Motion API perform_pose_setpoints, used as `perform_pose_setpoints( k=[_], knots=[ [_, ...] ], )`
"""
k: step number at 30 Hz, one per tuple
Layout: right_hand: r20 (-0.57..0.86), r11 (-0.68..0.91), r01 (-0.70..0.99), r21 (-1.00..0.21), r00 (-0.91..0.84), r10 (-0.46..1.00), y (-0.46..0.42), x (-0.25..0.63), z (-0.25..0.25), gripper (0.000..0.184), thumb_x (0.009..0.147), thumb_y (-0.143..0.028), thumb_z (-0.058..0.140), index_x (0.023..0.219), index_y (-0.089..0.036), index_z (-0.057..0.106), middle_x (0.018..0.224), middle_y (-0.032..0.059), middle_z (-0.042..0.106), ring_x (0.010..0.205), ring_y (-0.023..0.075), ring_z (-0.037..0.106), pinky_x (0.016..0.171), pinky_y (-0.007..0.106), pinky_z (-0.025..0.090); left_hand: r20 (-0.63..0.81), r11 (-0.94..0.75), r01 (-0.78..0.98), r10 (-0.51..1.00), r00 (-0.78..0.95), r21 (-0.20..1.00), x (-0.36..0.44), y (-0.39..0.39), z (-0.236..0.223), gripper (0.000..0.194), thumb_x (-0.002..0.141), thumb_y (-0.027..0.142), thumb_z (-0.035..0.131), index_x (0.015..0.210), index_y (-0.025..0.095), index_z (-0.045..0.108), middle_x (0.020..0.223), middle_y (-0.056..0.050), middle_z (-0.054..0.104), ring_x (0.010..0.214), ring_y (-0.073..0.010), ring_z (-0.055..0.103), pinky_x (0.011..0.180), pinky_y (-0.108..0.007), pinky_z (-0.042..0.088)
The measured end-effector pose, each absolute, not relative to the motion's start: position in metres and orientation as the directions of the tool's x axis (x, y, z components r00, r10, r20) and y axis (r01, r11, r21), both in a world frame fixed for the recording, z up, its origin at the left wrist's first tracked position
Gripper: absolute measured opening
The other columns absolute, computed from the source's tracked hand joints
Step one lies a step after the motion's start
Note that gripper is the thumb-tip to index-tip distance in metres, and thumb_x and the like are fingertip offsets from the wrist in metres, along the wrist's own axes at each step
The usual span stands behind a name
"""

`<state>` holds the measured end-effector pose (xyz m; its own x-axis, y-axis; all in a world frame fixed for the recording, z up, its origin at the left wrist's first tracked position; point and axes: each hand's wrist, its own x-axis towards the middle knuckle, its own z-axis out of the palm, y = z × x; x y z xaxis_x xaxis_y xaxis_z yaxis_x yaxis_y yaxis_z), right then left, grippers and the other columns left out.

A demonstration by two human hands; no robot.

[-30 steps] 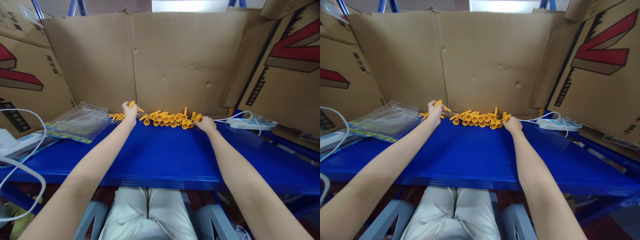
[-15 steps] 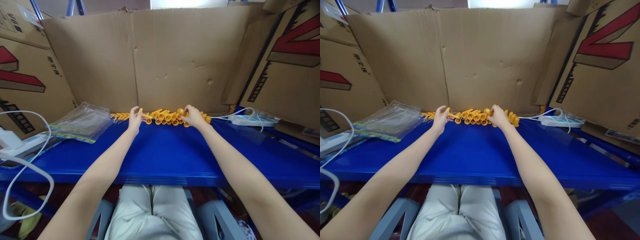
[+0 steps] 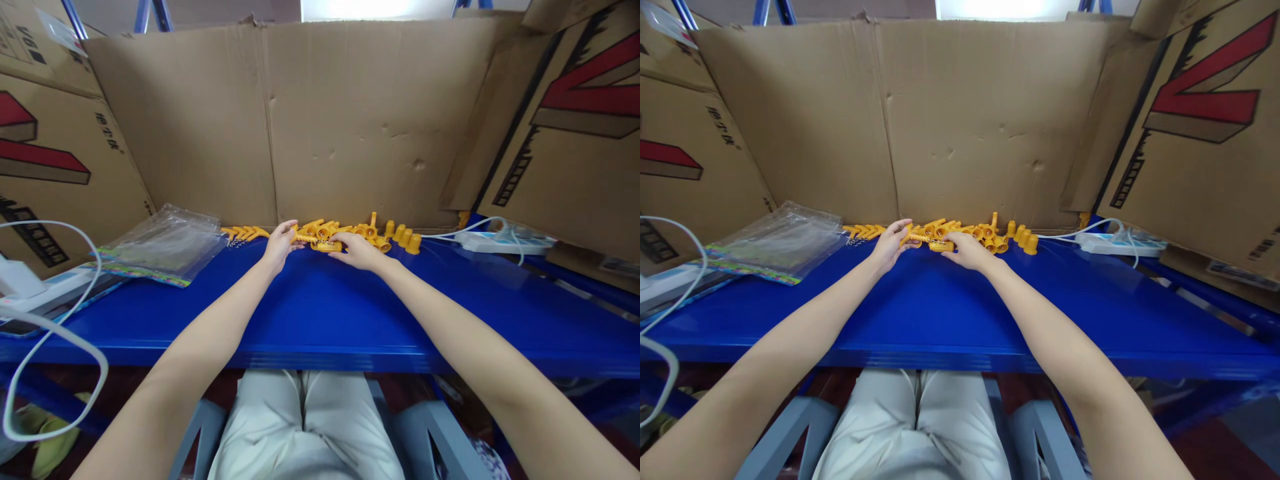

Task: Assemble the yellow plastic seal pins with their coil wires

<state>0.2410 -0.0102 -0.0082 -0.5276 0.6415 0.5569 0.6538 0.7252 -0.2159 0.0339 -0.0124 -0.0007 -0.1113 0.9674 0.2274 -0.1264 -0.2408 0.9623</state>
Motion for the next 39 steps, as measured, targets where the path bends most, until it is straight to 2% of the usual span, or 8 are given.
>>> perform_pose_setpoints(
  k=[10, 17, 21, 29, 33, 35, 37, 39],
  knots=[
    [0.588, 0.677, 0.691, -0.252, -0.446, 0.675, -0.002, 0.249, -0.010, 0.022, 0.077, -0.021, 0.068, 0.099, -0.018, 0.068, 0.097, 0.0070, 0.071, 0.086, 0.0208, 0.066, 0.080, 0.034, 0.050, 0.204, -0.234, -0.100, 0.949, -0.242, 0.967, 0.025, -0.008, 0.001, 0.029, 0.090, 0.009, 0.036, 0.101, 0.013, 0.062, 0.064, 0.001, 0.056, 0.047, -0.0071, 0.056, 0.060, -0.025, 0.053],
    [0.586, 0.602, 0.735, -0.312, -0.350, 0.731, -0.002, 0.254, -0.006, 0.027, 0.078, -0.022, 0.068, 0.104, -0.014, 0.067, 0.101, 0.0104, 0.071, 0.087, 0.0218, 0.066, 0.082, 0.035, 0.049, 0.221, -0.250, -0.084, 0.940, -0.260, 0.965, 0.027, -0.008, -0.001, 0.027, 0.089, 0.009, 0.037, 0.098, 0.013, 0.062, 0.069, -0.001, 0.057, 0.046, -0.0067, 0.055, 0.059, -0.025, 0.053],
    [0.571, 0.650, 0.700, -0.297, -0.416, 0.708, -0.007, 0.251, -0.003, 0.026, 0.076, -0.018, 0.068, 0.102, -0.014, 0.067, 0.104, 0.0105, 0.071, 0.094, 0.0223, 0.066, 0.086, 0.034, 0.048, 0.222, -0.253, -0.104, 0.945, -0.241, 0.962, 0.028, -0.009, -0.001, 0.026, 0.089, 0.010, 0.038, 0.100, 0.012, 0.061, 0.072, -0.002, 0.059, 0.048, -0.0073, 0.056, 0.062, -0.028, 0.054],
    [0.593, 0.704, 0.664, -0.251, -0.469, 0.654, -0.004, 0.247, -0.009, 0.025, 0.078, -0.018, 0.067, 0.103, -0.017, 0.069, 0.105, 0.0092, 0.071, 0.099, 0.0236, 0.066, 0.090, 0.038, 0.049, 0.228, -0.254, -0.104, 0.951, -0.208, 0.962, 0.035, -0.017, 0.000, 0.023, 0.093, 0.009, 0.035, 0.095, 0.012, 0.057, 0.069, 0.000, 0.059, 0.048, -0.0061, 0.058, 0.061, -0.024, 0.053],
    [0.574, 0.724, 0.657, -0.212, -0.515, 0.636, -0.001, 0.245, -0.013, 0.031, 0.078, -0.017, 0.068, 0.109, -0.017, 0.068, 0.110, 0.0100, 0.070, 0.103, 0.0238, 0.065, 0.092, 0.038, 0.048, 0.221, -0.222, -0.008, 0.972, -0.077, 0.975, 0.038, -0.017, -0.004, 0.021, 0.091, 0.010, 0.042, 0.105, 0.013, 0.056, 0.068, 0.000, 0.060, 0.054, -0.0083, 0.062, 0.064, -0.024, 0.053],
    [0.562, 0.733, 0.653, -0.192, -0.539, 0.627, 0.001, 0.245, -0.015, 0.033, 0.079, -0.017, 0.067, 0.111, -0.018, 0.068, 0.110, 0.0093, 0.070, 0.103, 0.0236, 0.065, 0.092, 0.038, 0.049, 0.240, -0.242, 0.121, 0.970, 0.027, 0.963, 0.036, -0.015, -0.007, 0.025, 0.087, 0.011, 0.048, 0.110, 0.015, 0.055, 0.071, 0.000, 0.062, 0.059, -0.0102, 0.064, 0.065, -0.025, 0.053],
    [0.548, 0.723, 0.666, -0.184, -0.542, 0.638, 0.002, 0.247, -0.017, 0.032, 0.079, -0.017, 0.067, 0.111, -0.019, 0.068, 0.110, 0.0093, 0.070, 0.102, 0.0238, 0.065, 0.092, 0.039, 0.048, 0.285, -0.310, 0.325, 0.951, 0.122, 0.894, 0.031, -0.013, -0.011, 0.030, 0.082, 0.011, 0.054, 0.112, 0.016, 0.057, 0.074, 0.000, 0.063, 0.061, -0.0116, 0.063, 0.067, -0.027, 0.053],
    [0.531, 0.709, 0.682, -0.181, -0.539, 0.654, 0.003, 0.251, -0.018, 0.030, 0.080, -0.017, 0.066, 0.110, -0.018, 0.068, 0.109, 0.0100, 0.070, 0.102, 0.0243, 0.064, 0.093, 0.039, 0.048, 0.321, -0.380, 0.518, 0.925, 0.204, 0.766, 0.025, -0.011, -0.014, 0.035, 0.077, 0.014, 0.059, 0.111, 0.018, 0.058, 0.075, 0.000, 0.064, 0.061, -0.0125, 0.062, 0.071, -0.029, 0.052]
  ],
)
